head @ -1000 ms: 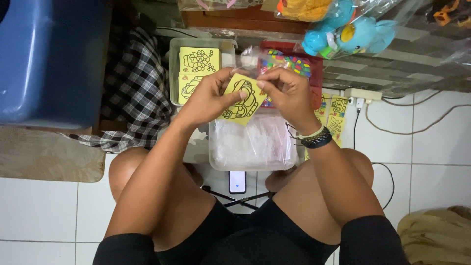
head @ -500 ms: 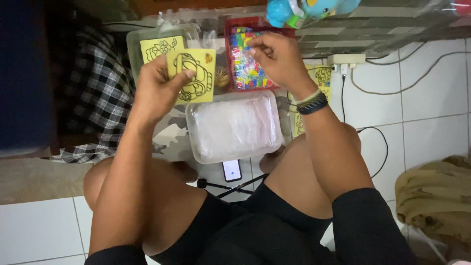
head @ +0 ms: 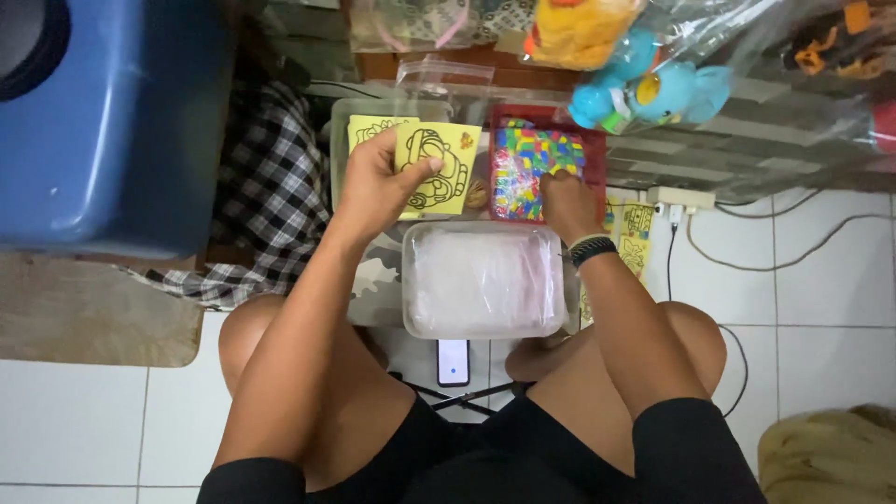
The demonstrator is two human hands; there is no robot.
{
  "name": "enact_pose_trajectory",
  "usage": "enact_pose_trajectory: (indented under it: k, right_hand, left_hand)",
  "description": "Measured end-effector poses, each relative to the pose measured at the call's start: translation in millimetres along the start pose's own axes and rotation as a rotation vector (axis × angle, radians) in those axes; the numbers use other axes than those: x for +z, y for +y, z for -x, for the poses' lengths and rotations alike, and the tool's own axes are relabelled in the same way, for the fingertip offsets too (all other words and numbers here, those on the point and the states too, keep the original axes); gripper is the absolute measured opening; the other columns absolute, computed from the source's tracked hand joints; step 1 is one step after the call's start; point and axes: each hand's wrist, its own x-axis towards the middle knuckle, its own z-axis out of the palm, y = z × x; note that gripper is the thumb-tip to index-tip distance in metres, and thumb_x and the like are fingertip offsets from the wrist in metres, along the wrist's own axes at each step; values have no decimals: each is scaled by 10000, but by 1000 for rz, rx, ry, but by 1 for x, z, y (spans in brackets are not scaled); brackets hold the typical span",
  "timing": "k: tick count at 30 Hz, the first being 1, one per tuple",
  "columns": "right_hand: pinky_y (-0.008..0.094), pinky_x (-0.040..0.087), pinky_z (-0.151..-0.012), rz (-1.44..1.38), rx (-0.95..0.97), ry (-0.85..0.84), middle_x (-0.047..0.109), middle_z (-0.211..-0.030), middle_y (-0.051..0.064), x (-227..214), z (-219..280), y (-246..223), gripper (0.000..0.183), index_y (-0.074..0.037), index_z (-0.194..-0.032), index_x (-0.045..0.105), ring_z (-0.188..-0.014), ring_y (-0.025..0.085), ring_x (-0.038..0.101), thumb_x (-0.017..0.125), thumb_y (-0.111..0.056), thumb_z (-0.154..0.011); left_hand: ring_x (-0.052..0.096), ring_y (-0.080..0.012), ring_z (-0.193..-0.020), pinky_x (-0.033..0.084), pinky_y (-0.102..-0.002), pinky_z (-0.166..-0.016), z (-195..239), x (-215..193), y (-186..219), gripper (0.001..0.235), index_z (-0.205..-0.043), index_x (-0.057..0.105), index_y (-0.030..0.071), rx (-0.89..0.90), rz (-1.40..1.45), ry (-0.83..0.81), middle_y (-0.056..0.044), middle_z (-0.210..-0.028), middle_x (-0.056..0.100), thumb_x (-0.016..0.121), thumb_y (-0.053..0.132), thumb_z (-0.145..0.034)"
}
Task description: The person sits on the floor and assembles craft kits by placing small colorful beads onto yellow paper cards with printed outlines. They pick up a card, insert beads into a clear plastic bag, and then place the completed card on the floor.
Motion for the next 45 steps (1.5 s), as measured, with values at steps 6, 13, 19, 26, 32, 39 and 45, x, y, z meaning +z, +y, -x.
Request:
enact_pose_trajectory:
  k: [6,13,19,26,32,39,45]
  right_hand:
    - [539,605,-715,-236,79,-47,621,-901,119,-14,1,-11,53,-114,-915,673,-892,424,700,676,-163,-896]
    - [595,568,-844,-341,222,-99,702,-1016,113,4,-1,-16,374,-130,-1179,628,-1044,414,690,798,-198,-853]
    - [494,613,-809,-286,182,-97,748,-930,53,-48,5,-23,163,-244,-1046,764,-965,347,734,641,-218,-942]
    - [376,541,-660,-616,-37,386,692,-745,124,-124,10,-24,71,-104,-952,796,-731,318,700,740,-74,-923]
    - [228,520,-795,-1291,95,461,618,-883,40,-195,28,-44,149,10,-1119,725,-842,73,583,778,37,-982]
    - [232,447,-754,-1224,-119,492,621,-1228,125,-217,33,-65,175,8,-1096,693,-945,133,548,729,115,-962]
    - [366,509,-932,-887,-261,470,640,-1213,172,-220,29,-74,267,35,-1124,705,-1070,270,623,783,75,-872]
  left_hand:
    - [617,-59,-704,555,-225,-609,-1,-6,4,140,-924,691,30,28,-17,-4,-45,-745,707,815,6,-863]
    - [641,-80,-691,557,-229,-608,-1,-10,2,116,-928,699,12,37,8,-16,-71,-736,715,799,3,-869]
    - [636,-89,-704,564,-239,-619,-1,-14,4,114,-948,690,4,10,2,-25,-81,-753,714,788,17,-890]
    - [574,-107,-717,527,-262,-649,1,-5,5,129,-936,690,24,-8,-198,-33,-35,-728,653,806,44,-881]
    - [624,-188,-620,497,-334,-609,5,10,-16,143,-925,719,92,20,-501,-70,-89,-661,679,836,133,-854]
    - [673,-174,-593,519,-304,-562,9,27,-9,176,-1046,703,-2,49,-589,-237,-81,-798,768,753,52,-887]
    - [599,-164,-528,473,-308,-529,9,35,-7,110,-966,711,33,25,-607,-313,-54,-697,728,762,95,-891]
